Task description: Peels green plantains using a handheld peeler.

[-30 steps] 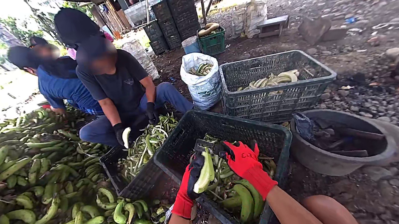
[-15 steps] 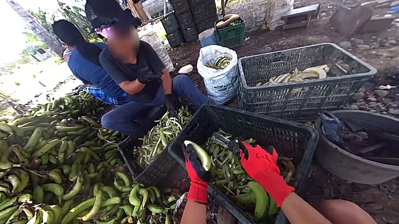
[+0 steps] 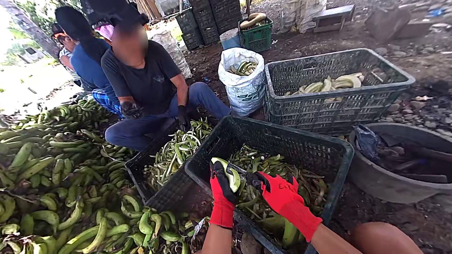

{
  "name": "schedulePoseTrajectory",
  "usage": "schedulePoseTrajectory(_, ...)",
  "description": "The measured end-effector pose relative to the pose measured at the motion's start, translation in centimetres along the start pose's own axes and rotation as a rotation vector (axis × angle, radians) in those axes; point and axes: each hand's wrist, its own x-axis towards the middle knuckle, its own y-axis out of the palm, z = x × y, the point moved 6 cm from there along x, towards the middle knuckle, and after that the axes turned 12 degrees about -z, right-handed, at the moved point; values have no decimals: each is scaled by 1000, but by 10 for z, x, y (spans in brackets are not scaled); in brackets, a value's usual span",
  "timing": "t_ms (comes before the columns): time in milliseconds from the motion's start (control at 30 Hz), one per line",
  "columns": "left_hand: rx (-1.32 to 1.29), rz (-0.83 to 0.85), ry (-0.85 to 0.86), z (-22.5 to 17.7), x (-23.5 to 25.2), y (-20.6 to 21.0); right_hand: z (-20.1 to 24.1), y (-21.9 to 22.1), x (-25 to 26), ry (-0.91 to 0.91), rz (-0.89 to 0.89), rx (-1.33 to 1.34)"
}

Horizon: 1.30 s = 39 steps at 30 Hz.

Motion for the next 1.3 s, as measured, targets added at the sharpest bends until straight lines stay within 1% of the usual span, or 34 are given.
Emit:
schedulePoseTrajectory(167, 53, 401, -141, 7, -8, 10, -13, -12, 26, -37, -22, -15)
schedulePoseTrajectory(233, 67, 515, -180, 6, -7, 10, -13, -14, 37, -65, -7, -17)
schedulePoseTrajectory(300, 83, 619, -186, 6, -6, 9, -13, -16, 46, -77, -7, -22)
schedulePoseTrajectory(367, 113, 739, -165, 8, -12, 11, -17, -17, 54, -50, -11, -26)
schedulePoseTrajectory(400, 121, 761, -147, 8, -14, 13, -20, -18, 58, -32, -13, -30)
schedulePoseTrajectory(433, 134, 712, -137, 9, -12, 14, -23, -18, 60, -12, -15, -32)
schedulePoseTrajectory(500, 174, 538, -99, 10, -3, 8, -26, -18, 57, 35, -28, -20)
schedulePoseTrajectory(567, 138, 376, -72, 9, 9, 4, -19, -18, 47, 50, -51, 11)
schedulePoseTrajectory(667, -140, 129, -130, 8, 15, 5, 1, -3, 19, -36, -17, 57)
schedulePoseTrajectory(733, -243, 9, -128, 9, 17, -1, 12, 5, -1, -98, -11, 33)
schedulePoseTrajectory(767, -219, -34, -95, 11, 17, -6, 15, 7, -8, -127, -32, -8)
schedulePoseTrajectory(800, -130, -83, -34, 9, 15, -10, 17, 8, -13, -149, -64, -47)
schedulePoseTrajectory(833, 26, -125, 69, 4, 11, -13, 17, 6, -16, -157, -97, -74)
schedulePoseTrajectory(867, 217, -140, 186, -3, 6, -15, 18, 3, -18, -155, -127, -89)
schedulePoseTrajectory(900, 366, -126, 266, -8, 2, -13, 19, -2, -18, -149, -152, -90)
schedulePoseTrajectory(933, 434, -108, 314, -12, -3, -11, 20, -6, -18, -144, -169, -90)
schedulePoseTrajectory(967, 383, -102, 307, -13, -6, -9, 21, -9, -18, -143, -169, -96)
schedulePoseTrajectory(1000, 232, -103, 240, -10, -6, -6, 22, -11, -19, -141, -155, -106)
schedulePoseTrajectory(1067, -118, -97, 32, -3, -2, -1, 23, -14, -20, -128, -115, -126)
schedulePoseTrajectory(1133, -255, -87, -64, -1, 1, 1, 22, -14, -20, -116, -88, -132)
schedulePoseTrajectory(1200, -290, -25, -57, -4, -1, 2, 20, -14, -16, -102, -71, -120)
schedulePoseTrajectory(1300, -283, 196, 62, -17, -10, 10, 15, -20, -7, -94, -91, -92)
